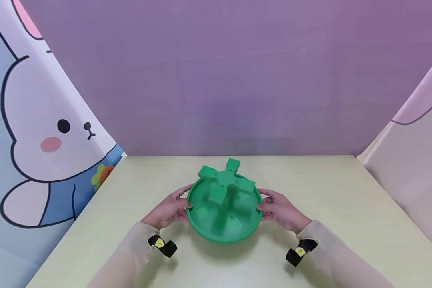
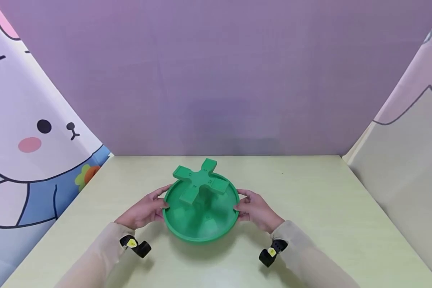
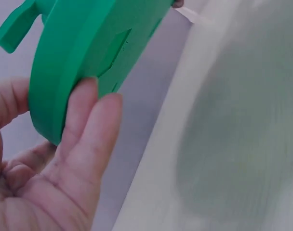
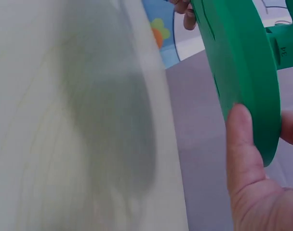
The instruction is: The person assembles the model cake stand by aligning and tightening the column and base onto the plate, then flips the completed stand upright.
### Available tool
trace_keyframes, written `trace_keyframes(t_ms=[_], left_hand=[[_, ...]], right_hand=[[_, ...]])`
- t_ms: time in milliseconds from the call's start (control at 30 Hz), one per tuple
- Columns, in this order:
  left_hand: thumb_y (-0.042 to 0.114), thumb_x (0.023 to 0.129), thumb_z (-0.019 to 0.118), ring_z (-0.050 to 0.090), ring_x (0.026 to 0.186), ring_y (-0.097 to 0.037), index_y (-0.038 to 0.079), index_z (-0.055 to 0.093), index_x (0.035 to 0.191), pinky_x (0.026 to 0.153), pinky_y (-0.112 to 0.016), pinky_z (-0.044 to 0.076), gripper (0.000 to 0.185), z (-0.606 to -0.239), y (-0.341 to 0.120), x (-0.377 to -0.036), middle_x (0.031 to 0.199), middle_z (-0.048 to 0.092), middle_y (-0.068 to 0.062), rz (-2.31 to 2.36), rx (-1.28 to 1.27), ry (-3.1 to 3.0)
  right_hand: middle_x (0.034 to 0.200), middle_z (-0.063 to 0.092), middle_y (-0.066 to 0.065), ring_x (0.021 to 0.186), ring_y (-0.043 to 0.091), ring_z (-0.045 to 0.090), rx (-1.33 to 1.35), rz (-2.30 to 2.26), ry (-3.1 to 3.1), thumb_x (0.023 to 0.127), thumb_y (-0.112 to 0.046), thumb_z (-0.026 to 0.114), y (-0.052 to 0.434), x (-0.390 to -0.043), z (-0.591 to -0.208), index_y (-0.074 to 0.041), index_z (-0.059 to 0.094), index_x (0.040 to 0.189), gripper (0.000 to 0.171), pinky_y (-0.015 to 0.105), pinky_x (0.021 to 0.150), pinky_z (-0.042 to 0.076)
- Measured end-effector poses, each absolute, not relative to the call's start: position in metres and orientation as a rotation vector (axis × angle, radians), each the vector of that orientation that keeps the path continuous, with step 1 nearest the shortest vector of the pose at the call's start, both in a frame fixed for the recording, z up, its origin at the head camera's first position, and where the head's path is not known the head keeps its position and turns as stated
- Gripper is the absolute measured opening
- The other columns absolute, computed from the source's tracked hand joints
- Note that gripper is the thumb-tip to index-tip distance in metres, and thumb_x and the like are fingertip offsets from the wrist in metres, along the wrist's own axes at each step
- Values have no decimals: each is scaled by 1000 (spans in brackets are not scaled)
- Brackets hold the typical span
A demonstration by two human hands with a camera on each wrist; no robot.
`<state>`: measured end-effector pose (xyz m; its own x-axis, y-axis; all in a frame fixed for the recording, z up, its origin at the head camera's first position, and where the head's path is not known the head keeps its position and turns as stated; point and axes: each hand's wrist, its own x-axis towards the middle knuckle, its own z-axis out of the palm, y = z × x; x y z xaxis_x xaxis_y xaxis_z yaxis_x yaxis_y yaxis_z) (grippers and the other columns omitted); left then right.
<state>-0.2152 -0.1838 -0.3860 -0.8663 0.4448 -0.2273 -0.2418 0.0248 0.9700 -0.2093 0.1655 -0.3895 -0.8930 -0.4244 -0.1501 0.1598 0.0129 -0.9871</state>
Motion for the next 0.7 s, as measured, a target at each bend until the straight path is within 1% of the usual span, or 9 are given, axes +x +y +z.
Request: trace_keyframes(t_ms=[133,200,333,400,467,567,700], left_hand=[[-4,90,48,67,56,-10,8,9,157,65,-31,59,79,-383,-182,-216,76,68,-2,1984,244,1693],[-5,91,48,67,58,-10,7,7,157,65,-30,59,79,-381,-182,-216,81,67,-3,2013,254,1652],[-7,92,48,65,62,-8,8,7,157,65,-27,58,79,-380,-183,-217,91,56,-1,2047,232,1643],[-7,92,48,62,63,-6,8,7,157,63,-23,57,79,-381,-183,-217,92,50,-2,2061,206,1658],[-8,91,47,60,63,-5,8,7,157,62,-21,56,78,-382,-184,-216,91,47,-1,2078,183,1665],[-8,91,45,59,63,-4,7,7,157,62,-20,55,77,-383,-184,-215,90,47,-1,2106,172,1654],[-9,91,44,61,66,-6,5,6,156,66,-23,57,77,-384,-184,-215,87,48,0,2138,198,1637]], right_hand=[[92,53,2,75,9,63,-285,-1993,1839,93,4,56,171,-208,-387,12,11,150,73,27,74,57],[94,54,2,77,9,64,-303,-2012,1819,92,5,57,174,-209,-387,12,10,150,75,27,76,57],[98,55,3,83,10,66,-362,-2043,1791,92,6,57,176,-211,-388,11,10,150,75,29,82,57],[101,54,4,86,10,66,-408,-2049,1785,92,6,57,176,-213,-390,12,10,150,75,30,84,56],[105,53,6,89,10,66,-464,-2051,1781,92,6,58,176,-214,-391,12,10,150,75,30,85,55],[111,51,6,93,10,66,-566,-2036,1783,91,7,58,176,-214,-393,12,9,149,77,29,87,55],[114,51,5,97,9,65,-658,-2012,1811,88,11,58,176,-213,-393,12,5,149,81,27,87,54]])
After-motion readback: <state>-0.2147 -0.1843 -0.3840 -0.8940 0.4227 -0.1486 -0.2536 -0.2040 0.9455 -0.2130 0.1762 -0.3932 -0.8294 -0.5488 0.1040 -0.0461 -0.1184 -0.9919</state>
